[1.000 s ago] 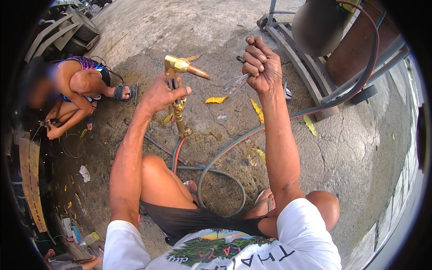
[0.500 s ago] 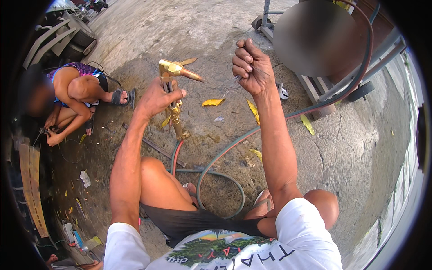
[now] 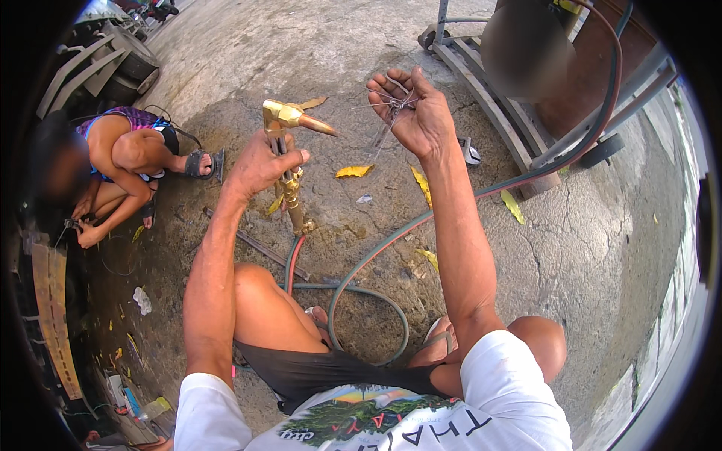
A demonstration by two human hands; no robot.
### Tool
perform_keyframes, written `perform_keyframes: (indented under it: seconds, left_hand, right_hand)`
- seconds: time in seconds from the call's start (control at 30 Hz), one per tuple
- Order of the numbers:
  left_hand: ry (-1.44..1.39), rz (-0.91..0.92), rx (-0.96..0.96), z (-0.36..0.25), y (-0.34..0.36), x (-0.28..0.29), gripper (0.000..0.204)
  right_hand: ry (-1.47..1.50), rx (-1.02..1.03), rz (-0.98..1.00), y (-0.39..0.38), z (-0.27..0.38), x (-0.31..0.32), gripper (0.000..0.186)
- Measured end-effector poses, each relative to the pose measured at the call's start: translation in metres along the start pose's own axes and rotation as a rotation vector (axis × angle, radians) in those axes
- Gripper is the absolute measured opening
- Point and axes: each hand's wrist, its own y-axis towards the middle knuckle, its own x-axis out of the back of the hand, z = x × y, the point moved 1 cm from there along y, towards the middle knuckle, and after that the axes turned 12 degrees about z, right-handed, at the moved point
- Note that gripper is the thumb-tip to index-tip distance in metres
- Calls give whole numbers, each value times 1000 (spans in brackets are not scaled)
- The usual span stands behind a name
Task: The person sits on the ground and uses a thin wire to clean the tip of a welding torch. After cleaning, the person ignites the torch to produce a flame.
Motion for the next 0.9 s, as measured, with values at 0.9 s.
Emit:
perform_keyframes:
  seconds: [0.9]
  left_hand:
    - [25, 5, 2, -2, 0, -1, 35]
  right_hand:
    - [212, 87, -2, 3, -1, 6, 47]
